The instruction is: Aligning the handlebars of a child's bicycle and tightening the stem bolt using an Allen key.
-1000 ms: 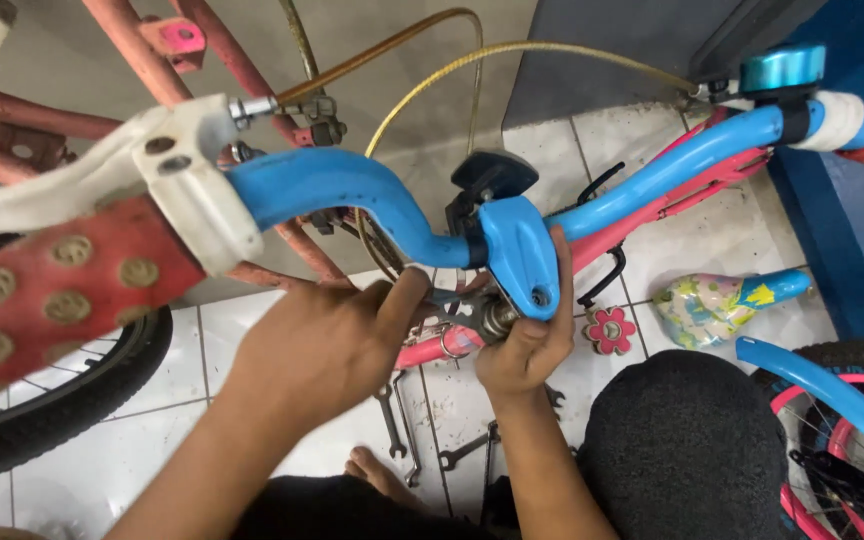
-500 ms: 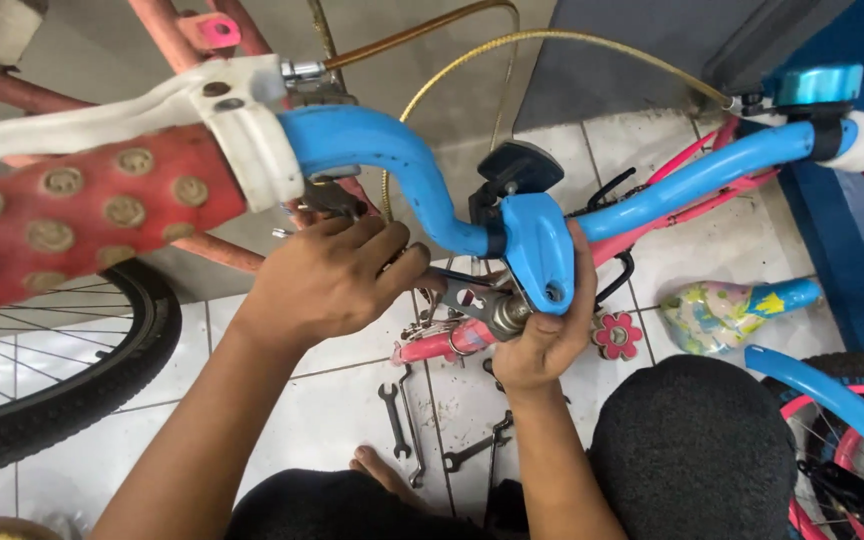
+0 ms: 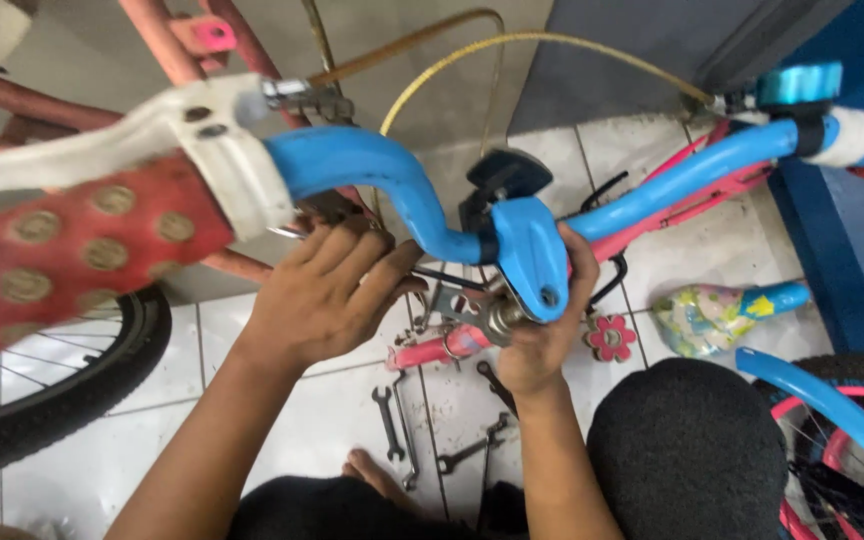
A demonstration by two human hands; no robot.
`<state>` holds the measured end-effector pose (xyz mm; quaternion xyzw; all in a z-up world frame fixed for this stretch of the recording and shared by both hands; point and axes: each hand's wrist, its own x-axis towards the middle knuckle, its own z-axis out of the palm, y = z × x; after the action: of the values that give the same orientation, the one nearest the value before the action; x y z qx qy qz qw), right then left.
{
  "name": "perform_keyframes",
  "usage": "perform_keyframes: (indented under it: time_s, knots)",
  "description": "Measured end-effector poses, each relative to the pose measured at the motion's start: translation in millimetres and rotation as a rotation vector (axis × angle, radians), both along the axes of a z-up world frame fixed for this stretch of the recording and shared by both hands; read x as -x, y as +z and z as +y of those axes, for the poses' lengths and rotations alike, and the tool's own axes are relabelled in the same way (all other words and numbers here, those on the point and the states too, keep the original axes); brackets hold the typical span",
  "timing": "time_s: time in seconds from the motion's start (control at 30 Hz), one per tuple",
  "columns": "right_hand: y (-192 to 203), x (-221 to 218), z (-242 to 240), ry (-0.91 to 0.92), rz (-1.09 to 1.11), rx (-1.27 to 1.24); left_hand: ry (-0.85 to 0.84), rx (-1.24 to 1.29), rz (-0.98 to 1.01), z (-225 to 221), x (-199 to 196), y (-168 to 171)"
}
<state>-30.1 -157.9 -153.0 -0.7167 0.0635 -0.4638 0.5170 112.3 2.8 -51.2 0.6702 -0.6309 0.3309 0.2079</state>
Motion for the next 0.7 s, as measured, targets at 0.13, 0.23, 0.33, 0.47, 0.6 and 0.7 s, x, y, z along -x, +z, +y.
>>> perform_keyframes:
  time_s: [0.13,0.23,0.33,0.47,0.6,0.7]
  knots:
    - [10.1,-0.7,4.1,0.016,-0.006,-0.103,-0.021,0.041,-0.045,-2.7,-2.7,-6.3]
    - [23.1,-8.3,4.1,0.141,-0.204,-0.264,-0.014,0.067,-0.060,-1.9,-1.0,-4.3]
    - [19.1,-0.4,-0.5,0.125,-0.203,-0.239,0.025,0.045,-0.051,-4.0,0.0,-13.4]
    - [17.7,2.5,-0.1,0.110,-0.137,-0.219,0.068,-0.025,-0.045,-3.8,4.5,-14.3]
    - [20.3,1.8,-1.1,0.196,-0.250,-0.280,0.037,-0.052,0.017,-5.1,4.1,-16.7]
    - [10.8,11.9,3.0,0.203,-0.119,-0.329,-0.012,-0.062,0.073,-0.9,3.3,-27.3]
